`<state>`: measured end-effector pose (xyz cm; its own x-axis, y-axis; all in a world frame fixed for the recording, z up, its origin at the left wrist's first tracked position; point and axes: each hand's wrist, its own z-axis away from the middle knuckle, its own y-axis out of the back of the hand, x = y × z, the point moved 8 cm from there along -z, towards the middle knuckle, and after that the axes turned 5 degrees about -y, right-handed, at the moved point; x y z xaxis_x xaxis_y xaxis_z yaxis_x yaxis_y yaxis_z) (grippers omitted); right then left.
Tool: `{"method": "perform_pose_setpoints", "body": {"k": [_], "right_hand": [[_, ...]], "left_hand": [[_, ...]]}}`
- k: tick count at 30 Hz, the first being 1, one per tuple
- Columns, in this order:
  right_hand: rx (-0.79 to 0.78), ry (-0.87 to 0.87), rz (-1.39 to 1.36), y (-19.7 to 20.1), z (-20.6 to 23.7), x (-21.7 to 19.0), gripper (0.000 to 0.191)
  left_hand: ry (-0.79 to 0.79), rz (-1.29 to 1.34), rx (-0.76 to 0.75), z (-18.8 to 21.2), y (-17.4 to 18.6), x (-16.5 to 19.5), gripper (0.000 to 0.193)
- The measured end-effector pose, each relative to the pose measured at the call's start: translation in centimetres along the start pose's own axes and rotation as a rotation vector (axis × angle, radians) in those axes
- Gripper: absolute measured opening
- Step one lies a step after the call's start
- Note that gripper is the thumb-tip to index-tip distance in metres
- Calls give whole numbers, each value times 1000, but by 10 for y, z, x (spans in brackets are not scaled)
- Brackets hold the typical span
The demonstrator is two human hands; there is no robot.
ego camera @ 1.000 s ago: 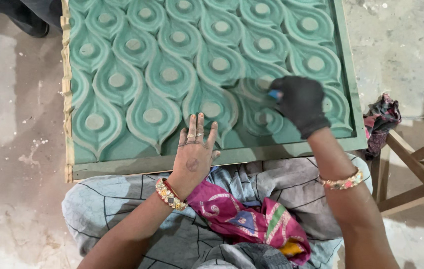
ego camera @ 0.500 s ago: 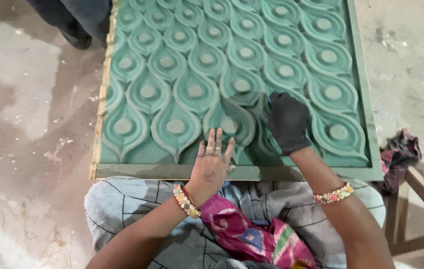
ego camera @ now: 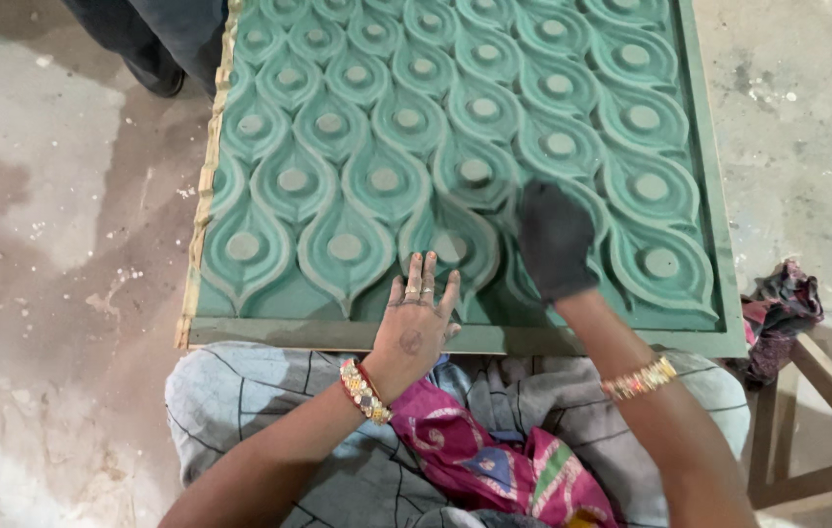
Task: The person smooths the surface of a large green decorative panel with a peacock feather pattern using a blue sanding block. They work systematically across the raised motifs, occasionally pausing to adjust their grip or position.
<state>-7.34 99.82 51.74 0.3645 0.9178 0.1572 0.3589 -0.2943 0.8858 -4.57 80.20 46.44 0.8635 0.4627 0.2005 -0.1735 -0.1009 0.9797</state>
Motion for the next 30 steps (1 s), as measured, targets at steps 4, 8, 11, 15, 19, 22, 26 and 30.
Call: {"method": "perform_pose_setpoints", "body": {"k": [4, 8, 11, 15, 19, 22, 26, 30], "right_hand": [[-72, -38, 94, -16, -17, -3, 6], [-61, 6, -45, -9, -3, -7, 3], [-76, -24, 44, -11, 3, -4, 4], [-37, -7, 33, -17, -9, -7, 6], [-65, 58, -107, -9, -7, -10, 7], [-207, 57, -185, 6, 5, 2, 8], [-212, 3, -352, 33, 1, 27, 29], [-169, 11, -451, 35, -12, 23, 37]], "left_hand": [[14, 25, 30, 1, 3, -4, 77], [12, 16, 11, -1, 3, -9, 75], [-6, -7, 7, -2, 2, -8, 76], [-3, -5, 78, 2, 6, -5, 77], [6, 10, 33, 2, 7, -8, 77], [-5, -17, 32, -1, 10, -8, 76], [-8, -72, 20, -4, 9, -6, 76], [2, -98, 45, -4, 7, -7, 75]]}}
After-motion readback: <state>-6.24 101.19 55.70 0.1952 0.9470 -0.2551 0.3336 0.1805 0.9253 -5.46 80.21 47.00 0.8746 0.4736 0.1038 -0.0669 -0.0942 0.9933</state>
